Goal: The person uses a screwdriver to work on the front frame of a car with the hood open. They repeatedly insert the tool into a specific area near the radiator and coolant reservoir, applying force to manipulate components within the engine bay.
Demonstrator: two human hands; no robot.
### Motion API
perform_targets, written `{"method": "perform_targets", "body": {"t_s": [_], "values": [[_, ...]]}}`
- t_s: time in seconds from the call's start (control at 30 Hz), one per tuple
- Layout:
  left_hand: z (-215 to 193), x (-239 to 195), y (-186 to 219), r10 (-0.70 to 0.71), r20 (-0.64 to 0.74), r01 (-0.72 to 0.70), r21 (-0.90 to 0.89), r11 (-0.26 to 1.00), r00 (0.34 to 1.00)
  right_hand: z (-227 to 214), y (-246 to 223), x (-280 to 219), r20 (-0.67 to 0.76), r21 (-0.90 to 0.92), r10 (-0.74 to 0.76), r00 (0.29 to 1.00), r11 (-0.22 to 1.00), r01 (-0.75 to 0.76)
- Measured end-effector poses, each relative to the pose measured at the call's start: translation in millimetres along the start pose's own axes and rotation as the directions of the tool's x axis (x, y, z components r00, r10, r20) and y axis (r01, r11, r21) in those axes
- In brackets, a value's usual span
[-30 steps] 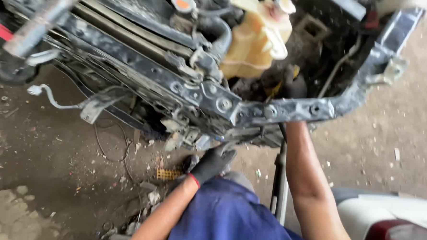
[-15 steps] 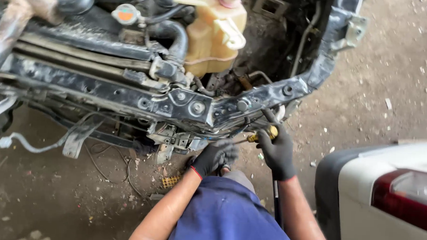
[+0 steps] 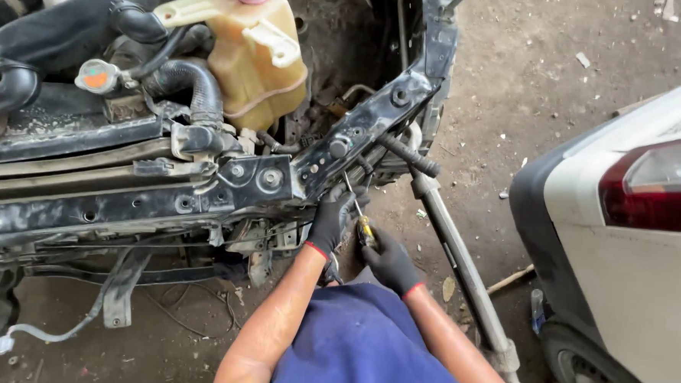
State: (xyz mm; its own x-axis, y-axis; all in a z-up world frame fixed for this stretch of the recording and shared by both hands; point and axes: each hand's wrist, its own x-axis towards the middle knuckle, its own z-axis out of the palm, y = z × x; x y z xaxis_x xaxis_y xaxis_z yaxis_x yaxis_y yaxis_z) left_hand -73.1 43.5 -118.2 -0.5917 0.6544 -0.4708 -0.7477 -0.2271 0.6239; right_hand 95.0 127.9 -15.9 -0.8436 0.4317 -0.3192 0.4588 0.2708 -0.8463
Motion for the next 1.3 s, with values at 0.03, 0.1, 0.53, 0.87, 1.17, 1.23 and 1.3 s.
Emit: {"method": "perform_targets", "body": {"t_s": [0.03, 0.1, 0.53, 0.87, 1.17, 1.23, 1.3], "values": [[-3, -1, -5, -0.007, 0.002, 0.007, 0.005, 1.000, 1.000, 5, 0, 1, -0.005, 0.005, 0.006, 1.000, 1.000, -0.006], [-9, 7, -4, 0.039, 0.014, -0.039, -0.007, 0.999, 0.999, 14, -6, 19, 0.061, 0.021, 0.104, 0.993, 0.994, -0.105], [-4, -8, 1, 0.179, 0.035, -0.182, 0.237, 0.954, 0.983, 38, 39, 49, 0.244, 0.293, 0.298, 0.923, 0.884, -0.363], [0, -28, 15, 0.206, 0.029, -0.192, 0.506, 0.841, 0.978, 43, 31, 71, 0.247, 0.334, 0.097, 0.964, 0.925, -0.179], [3, -85, 29, 0.113, 0.050, -0.124, 0.390, 0.912, 0.992, 20, -30, 48, 0.340, 0.469, 0.264, 0.903, 0.785, -0.406], [12, -109, 44, 0.082, 0.027, -0.086, 0.354, 0.931, 0.996, 8, -56, 45, 0.386, 0.512, 0.259, 0.885, 0.738, -0.440], [34, -138, 72, -0.042, -0.007, 0.042, 0.153, 0.987, 0.999, -15, -100, 45, 0.452, 0.505, 0.083, 0.888, 0.797, -0.331]]}}
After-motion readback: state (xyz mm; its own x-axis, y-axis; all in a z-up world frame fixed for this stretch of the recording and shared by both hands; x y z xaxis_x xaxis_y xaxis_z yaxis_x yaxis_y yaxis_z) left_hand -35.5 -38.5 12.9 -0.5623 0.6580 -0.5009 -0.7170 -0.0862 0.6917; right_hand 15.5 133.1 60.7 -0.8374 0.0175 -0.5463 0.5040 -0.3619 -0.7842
